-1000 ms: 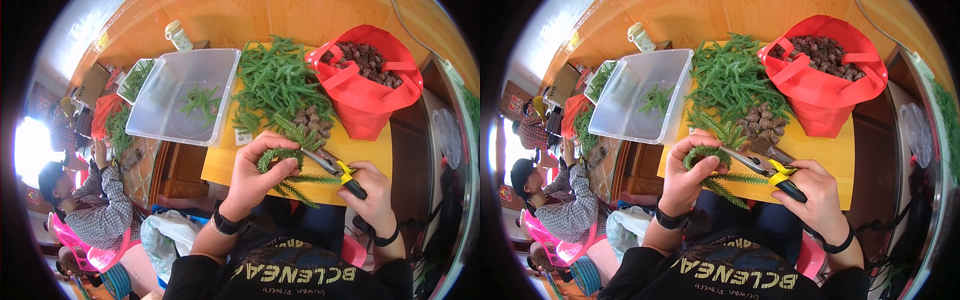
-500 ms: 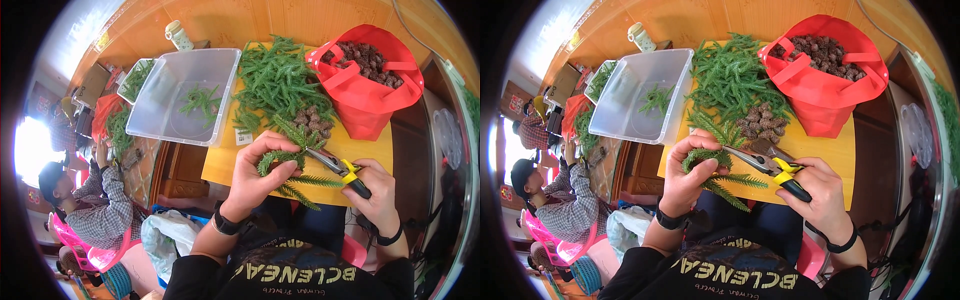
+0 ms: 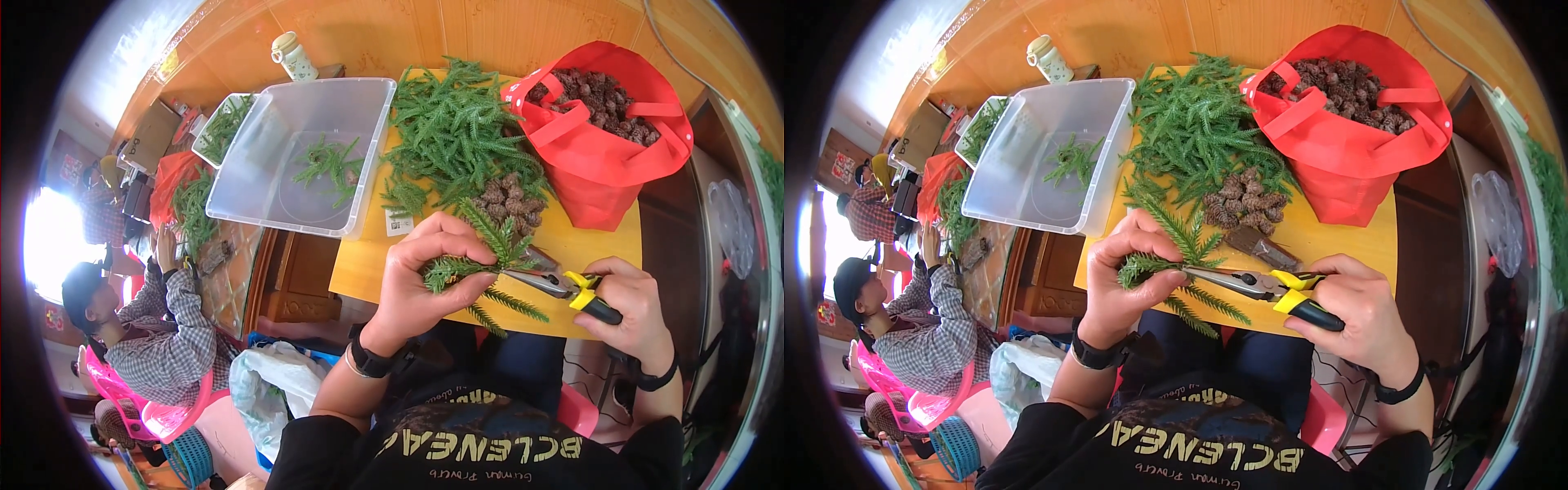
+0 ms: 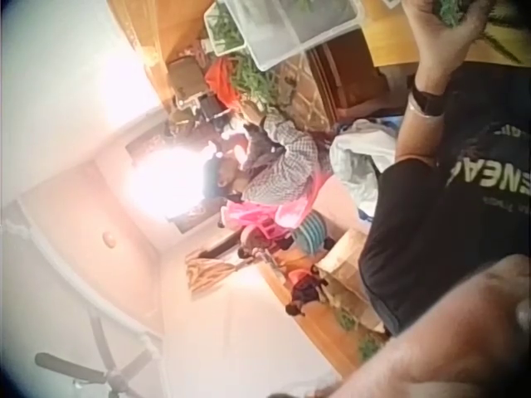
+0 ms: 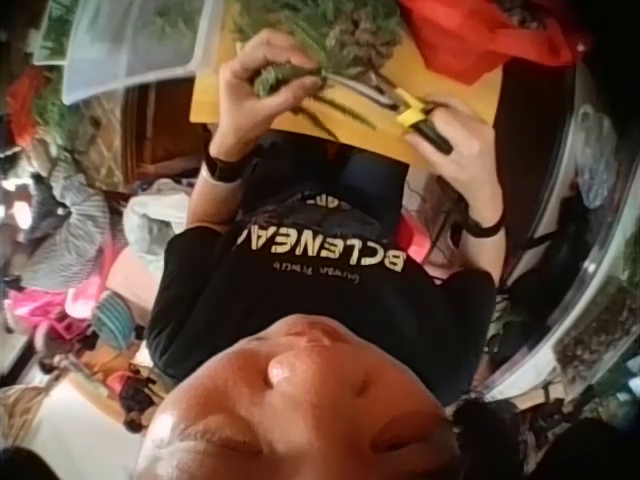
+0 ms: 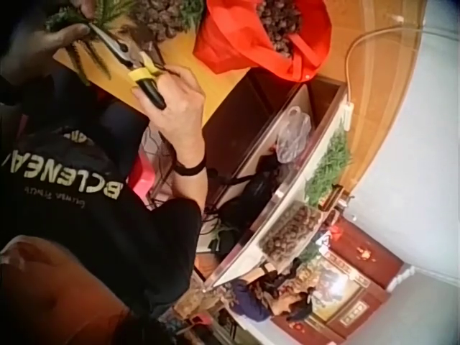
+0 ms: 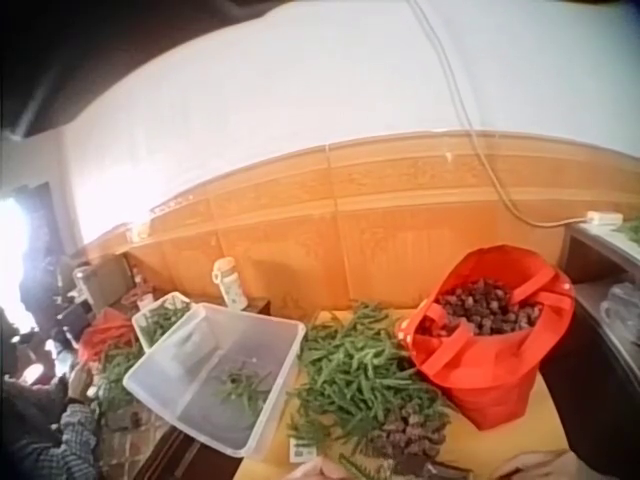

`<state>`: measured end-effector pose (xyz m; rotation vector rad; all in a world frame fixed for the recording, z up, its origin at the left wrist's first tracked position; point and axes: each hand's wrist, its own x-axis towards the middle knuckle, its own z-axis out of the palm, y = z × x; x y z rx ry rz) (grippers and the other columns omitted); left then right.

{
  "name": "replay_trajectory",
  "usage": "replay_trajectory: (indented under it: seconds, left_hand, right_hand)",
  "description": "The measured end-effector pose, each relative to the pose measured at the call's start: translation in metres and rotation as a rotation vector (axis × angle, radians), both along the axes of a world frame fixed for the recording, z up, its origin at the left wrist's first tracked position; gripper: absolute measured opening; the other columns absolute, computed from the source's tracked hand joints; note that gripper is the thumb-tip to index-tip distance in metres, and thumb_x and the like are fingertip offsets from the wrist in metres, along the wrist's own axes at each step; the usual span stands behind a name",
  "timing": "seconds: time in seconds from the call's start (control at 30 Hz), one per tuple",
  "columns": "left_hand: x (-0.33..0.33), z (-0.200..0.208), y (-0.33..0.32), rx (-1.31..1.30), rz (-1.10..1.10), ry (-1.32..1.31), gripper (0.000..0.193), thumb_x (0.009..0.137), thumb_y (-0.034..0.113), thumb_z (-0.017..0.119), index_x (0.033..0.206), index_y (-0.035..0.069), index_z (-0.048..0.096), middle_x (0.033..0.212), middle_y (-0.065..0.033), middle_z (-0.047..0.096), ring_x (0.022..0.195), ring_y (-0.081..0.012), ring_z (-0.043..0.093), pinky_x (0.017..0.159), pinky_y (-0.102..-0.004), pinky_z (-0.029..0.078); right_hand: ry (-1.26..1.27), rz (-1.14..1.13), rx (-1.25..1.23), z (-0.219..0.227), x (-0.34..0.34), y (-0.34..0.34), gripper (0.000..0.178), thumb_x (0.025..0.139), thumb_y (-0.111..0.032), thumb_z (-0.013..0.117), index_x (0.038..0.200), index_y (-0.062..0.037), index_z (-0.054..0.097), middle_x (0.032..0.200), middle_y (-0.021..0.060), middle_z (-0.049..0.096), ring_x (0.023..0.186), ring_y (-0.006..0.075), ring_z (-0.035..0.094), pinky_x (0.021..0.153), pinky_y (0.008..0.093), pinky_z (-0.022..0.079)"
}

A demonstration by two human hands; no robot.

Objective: Trimming small green plant branches or herbs using yellow-handled shears.

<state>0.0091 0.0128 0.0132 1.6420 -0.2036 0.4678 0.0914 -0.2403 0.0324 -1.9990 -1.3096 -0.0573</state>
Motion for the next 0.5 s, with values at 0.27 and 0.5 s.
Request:
replay_trajectory:
  seconds: [0.27,0.5]
  left_hand:
    - [0.004,0.002,-0.001,0.132,0.040,-0.074,0.021,0.057,0.000,0.075,0.076,0.004,0.067,0.078,-0.0031,0.056,0.074,-0.0141,0.051,0.067,-0.0249,0.040]
    - [0.005,0.004,-0.004,0.203,-0.084,-0.191,0.022,0.054,-0.001,0.076,0.075,0.004,0.069,0.079,-0.0045,0.057,0.075,-0.0166,0.055,0.066,-0.0262,0.043]
  right_hand:
    - [0.157,0.125,-0.113,0.009,0.018,-0.011,0.034,0.060,-0.020,0.076,0.059,-0.0013,0.047,0.064,0.0121,0.055,0.067,0.0327,0.060,0.054,0.0348,0.045]
    - [0.586,0.328,-0.463,0.035,0.043,-0.019,0.030,0.073,-0.022,0.074,0.066,-0.0004,0.054,0.058,0.0112,0.048,0.055,0.0251,0.052,0.048,0.0326,0.037]
